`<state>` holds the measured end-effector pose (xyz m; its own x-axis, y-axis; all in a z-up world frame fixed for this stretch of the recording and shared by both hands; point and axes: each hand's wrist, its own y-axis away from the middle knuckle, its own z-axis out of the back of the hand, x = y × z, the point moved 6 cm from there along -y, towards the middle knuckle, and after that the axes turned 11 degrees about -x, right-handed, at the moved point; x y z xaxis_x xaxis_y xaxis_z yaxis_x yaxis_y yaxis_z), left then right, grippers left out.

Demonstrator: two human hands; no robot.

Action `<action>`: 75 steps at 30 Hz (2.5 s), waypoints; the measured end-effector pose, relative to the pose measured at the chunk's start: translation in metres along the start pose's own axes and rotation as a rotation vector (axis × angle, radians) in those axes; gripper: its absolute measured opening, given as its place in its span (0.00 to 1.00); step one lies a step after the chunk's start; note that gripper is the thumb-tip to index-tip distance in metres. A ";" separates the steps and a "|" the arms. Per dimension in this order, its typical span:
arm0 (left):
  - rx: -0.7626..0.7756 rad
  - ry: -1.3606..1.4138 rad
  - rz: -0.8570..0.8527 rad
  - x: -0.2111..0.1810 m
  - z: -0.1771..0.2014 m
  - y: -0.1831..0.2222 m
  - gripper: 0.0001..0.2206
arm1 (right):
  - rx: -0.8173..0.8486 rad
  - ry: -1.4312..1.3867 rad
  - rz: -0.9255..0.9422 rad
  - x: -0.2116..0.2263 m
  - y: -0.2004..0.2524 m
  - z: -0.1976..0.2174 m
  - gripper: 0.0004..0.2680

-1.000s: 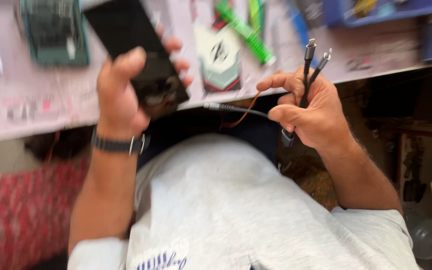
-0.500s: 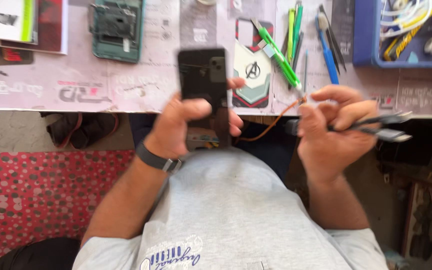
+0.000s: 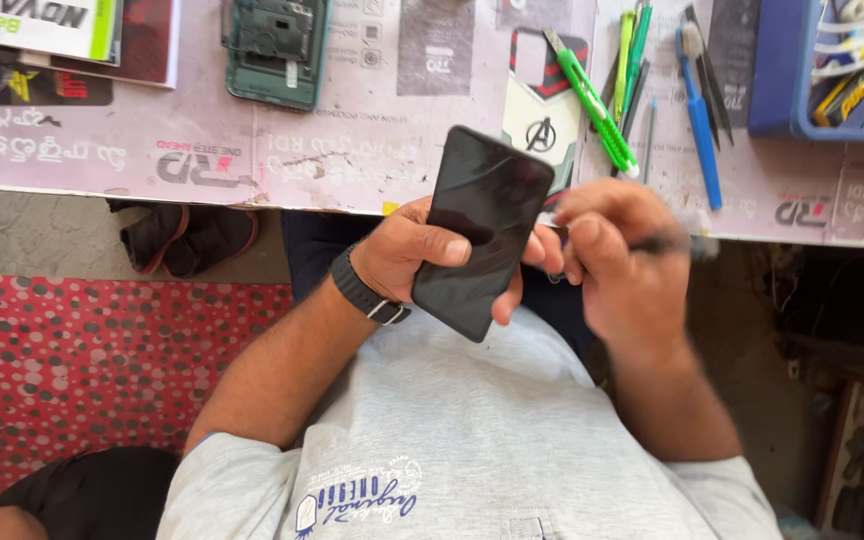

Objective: The person cleans the internal components of a disassembled Samsung Galaxy F41 smartphone using a blue plastic tool and a green brush. They then connect a charging cable to the device to verify that the screen powers on and displays the charging status.

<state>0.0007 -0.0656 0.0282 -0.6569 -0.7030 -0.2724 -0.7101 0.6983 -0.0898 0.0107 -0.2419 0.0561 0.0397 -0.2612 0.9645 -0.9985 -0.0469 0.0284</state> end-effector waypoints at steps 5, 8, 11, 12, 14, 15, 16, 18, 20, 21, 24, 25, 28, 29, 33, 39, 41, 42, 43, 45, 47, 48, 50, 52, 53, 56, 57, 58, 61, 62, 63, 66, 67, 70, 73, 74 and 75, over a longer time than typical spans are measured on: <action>-0.041 -0.037 0.132 0.015 0.009 0.000 0.21 | 0.262 -0.153 -0.475 -0.012 -0.003 -0.011 0.07; -0.072 -0.050 0.176 0.016 0.011 -0.001 0.24 | 0.213 -0.275 -0.374 -0.015 -0.003 -0.009 0.05; -0.155 -0.123 0.125 0.007 0.006 0.004 0.28 | 0.032 -0.199 -0.313 -0.015 -0.005 0.006 0.04; -0.180 -0.157 0.064 0.001 0.002 0.005 0.28 | 0.013 -0.164 -0.267 -0.011 -0.005 0.009 0.04; -0.226 -0.214 -0.039 -0.009 -0.005 0.005 0.29 | -0.018 -0.095 -0.182 -0.004 -0.004 0.012 0.04; -0.248 -0.238 -0.080 -0.015 -0.010 0.006 0.30 | -0.026 -0.079 -0.150 -0.001 -0.005 0.011 0.04; -0.271 -0.261 -0.120 -0.021 -0.014 0.007 0.31 | -0.034 -0.063 -0.117 0.001 -0.005 0.010 0.06; -0.366 -0.266 -0.225 -0.028 -0.016 0.010 0.31 | -0.039 0.001 -0.070 0.003 -0.005 0.007 0.08; -0.448 -0.218 -0.315 -0.032 -0.014 0.013 0.31 | -0.035 0.093 -0.027 0.002 -0.005 0.004 0.09; -0.472 -0.175 -0.350 -0.036 -0.010 0.010 0.31 | -0.040 0.125 0.000 0.002 -0.005 0.002 0.09; -0.520 0.010 -0.439 -0.041 0.005 -0.001 0.28 | -0.047 0.269 0.109 0.002 0.001 -0.005 0.08; -0.531 0.078 -0.467 -0.043 0.011 -0.004 0.26 | -0.045 0.347 0.171 0.003 0.004 -0.009 0.07; -0.542 0.120 -0.532 -0.051 0.026 -0.011 0.22 | -0.013 0.512 0.291 0.004 0.009 -0.024 0.07; -0.543 0.142 -0.542 -0.053 0.030 -0.014 0.22 | -0.004 0.555 0.325 0.006 0.009 -0.029 0.06; -0.543 0.258 -0.529 -0.051 0.044 -0.024 0.22 | 0.027 0.678 0.454 0.010 0.012 -0.046 0.06; -0.563 0.221 -0.571 -0.050 0.049 -0.024 0.20 | 0.040 0.728 0.552 0.012 0.013 -0.054 0.06; -0.550 0.232 -0.570 -0.051 0.051 -0.025 0.20 | 0.026 0.726 0.532 0.010 0.013 -0.054 0.06; -0.532 0.255 -0.565 -0.051 0.051 -0.026 0.20 | 0.022 0.724 0.538 0.011 0.013 -0.055 0.06; -0.514 0.279 -0.563 -0.050 0.052 -0.027 0.19 | 0.021 0.721 0.544 0.011 0.013 -0.055 0.06; -0.536 0.318 -0.555 -0.048 0.054 -0.029 0.21 | 0.019 0.721 0.560 0.013 0.013 -0.056 0.06; -0.565 0.344 -0.541 -0.048 0.057 -0.030 0.21 | 0.018 0.728 0.578 0.017 0.014 -0.056 0.06; -0.586 0.351 -0.531 -0.048 0.058 -0.030 0.20 | 0.017 0.730 0.584 0.019 0.014 -0.056 0.06; -0.597 0.348 -0.517 -0.047 0.057 -0.032 0.20 | 0.014 0.735 0.598 0.022 0.014 -0.057 0.06; -0.584 0.332 -0.510 -0.045 0.056 -0.033 0.20 | -0.001 0.737 0.611 0.023 0.012 -0.057 0.06; -0.588 0.334 -0.514 -0.045 0.056 -0.034 0.20 | -0.006 0.738 0.616 0.023 0.012 -0.057 0.06; -0.590 0.330 -0.527 -0.045 0.058 -0.036 0.21 | -0.009 0.727 0.615 0.023 0.011 -0.058 0.06; -0.589 0.327 -0.530 -0.044 0.058 -0.036 0.21 | -0.012 0.738 0.619 0.023 0.011 -0.058 0.06; -0.588 0.323 -0.534 -0.043 0.058 -0.035 0.21 | -0.015 0.749 0.622 0.022 0.011 -0.058 0.06; -0.597 0.264 -0.589 -0.045 0.054 -0.033 0.20 | -0.024 0.761 0.632 0.023 0.010 -0.059 0.06; -0.604 0.252 -0.597 -0.045 0.053 -0.032 0.20 | -0.028 0.764 0.632 0.023 0.010 -0.059 0.06; -0.610 0.241 -0.604 -0.046 0.053 -0.031 0.19 | -0.030 0.771 0.631 0.023 0.010 -0.059 0.06; -0.556 0.176 -0.662 -0.051 0.046 -0.029 0.18 | -0.034 0.791 0.626 0.022 0.010 -0.059 0.05; -0.528 0.152 -0.687 -0.053 0.043 -0.029 0.18 | -0.033 0.801 0.623 0.021 0.010 -0.058 0.05; -0.617 0.053 -0.751 -0.054 0.041 -0.025 0.17 | -0.042 0.802 0.582 0.017 0.007 -0.054 0.05; -0.638 0.001 -0.809 -0.057 0.037 -0.025 0.18 | -0.055 0.763 0.520 0.012 0.004 -0.050 0.04; -0.640 -0.006 -0.815 -0.057 0.036 -0.026 0.17 | -0.060 0.747 0.498 0.010 0.002 -0.049 0.04; -0.644 -0.013 -0.823 -0.058 0.036 -0.026 0.17 | -0.067 0.733 0.487 0.008 0.002 -0.048 0.04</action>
<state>0.0660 -0.0382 0.0117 0.0906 -0.9249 -0.3694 -0.9403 -0.2017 0.2743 0.0075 -0.1979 0.0764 -0.4019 0.4476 0.7988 -0.8993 -0.0287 -0.4364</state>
